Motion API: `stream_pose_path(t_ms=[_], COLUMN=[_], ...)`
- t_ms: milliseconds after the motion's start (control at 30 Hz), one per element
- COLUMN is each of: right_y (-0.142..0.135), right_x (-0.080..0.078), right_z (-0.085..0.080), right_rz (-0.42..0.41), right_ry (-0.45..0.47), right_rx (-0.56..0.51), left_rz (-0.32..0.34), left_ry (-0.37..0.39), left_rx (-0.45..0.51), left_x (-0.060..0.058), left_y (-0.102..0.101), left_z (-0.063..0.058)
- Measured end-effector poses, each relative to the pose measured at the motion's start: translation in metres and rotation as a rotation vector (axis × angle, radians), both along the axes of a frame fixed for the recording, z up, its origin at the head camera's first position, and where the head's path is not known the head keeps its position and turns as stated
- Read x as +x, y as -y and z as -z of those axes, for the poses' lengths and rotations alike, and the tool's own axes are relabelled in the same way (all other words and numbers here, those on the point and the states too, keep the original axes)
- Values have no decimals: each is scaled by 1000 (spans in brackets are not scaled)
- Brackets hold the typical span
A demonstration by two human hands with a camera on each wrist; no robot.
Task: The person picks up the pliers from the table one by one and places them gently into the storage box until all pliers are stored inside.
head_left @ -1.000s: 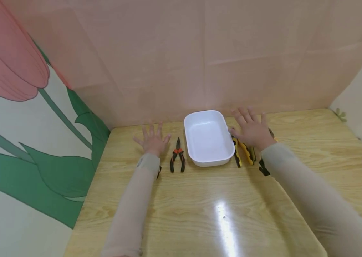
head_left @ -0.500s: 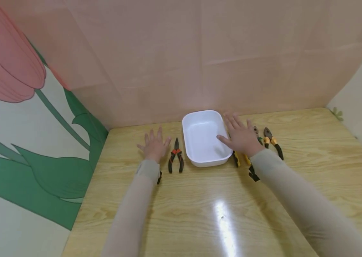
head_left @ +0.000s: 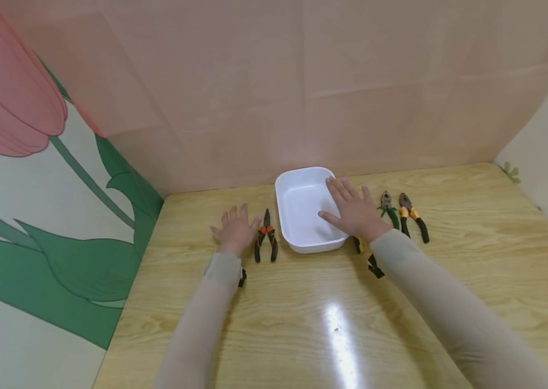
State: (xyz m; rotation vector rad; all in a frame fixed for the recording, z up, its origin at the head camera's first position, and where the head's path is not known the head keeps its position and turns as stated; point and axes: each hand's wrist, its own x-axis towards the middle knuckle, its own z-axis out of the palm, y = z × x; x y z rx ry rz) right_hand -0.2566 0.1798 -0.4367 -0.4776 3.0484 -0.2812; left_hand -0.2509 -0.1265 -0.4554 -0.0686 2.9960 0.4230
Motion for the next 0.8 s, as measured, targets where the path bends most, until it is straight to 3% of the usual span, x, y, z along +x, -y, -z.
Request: stream_pose_path(t_ms=[233,467,800], right_y=[5,6,6], right_x=[0,-1,-2], right_z=[8,15,12], right_rz=[3,8,26], right_ry=[-5,32,75], right_rx=[5,-10,-38], left_rz=[6,27,42], left_ry=[-11,36,45], left_rx=[22,73,60], left_x=[11,25,31], left_y=[0,1,-7], left_z=[4,8,9])
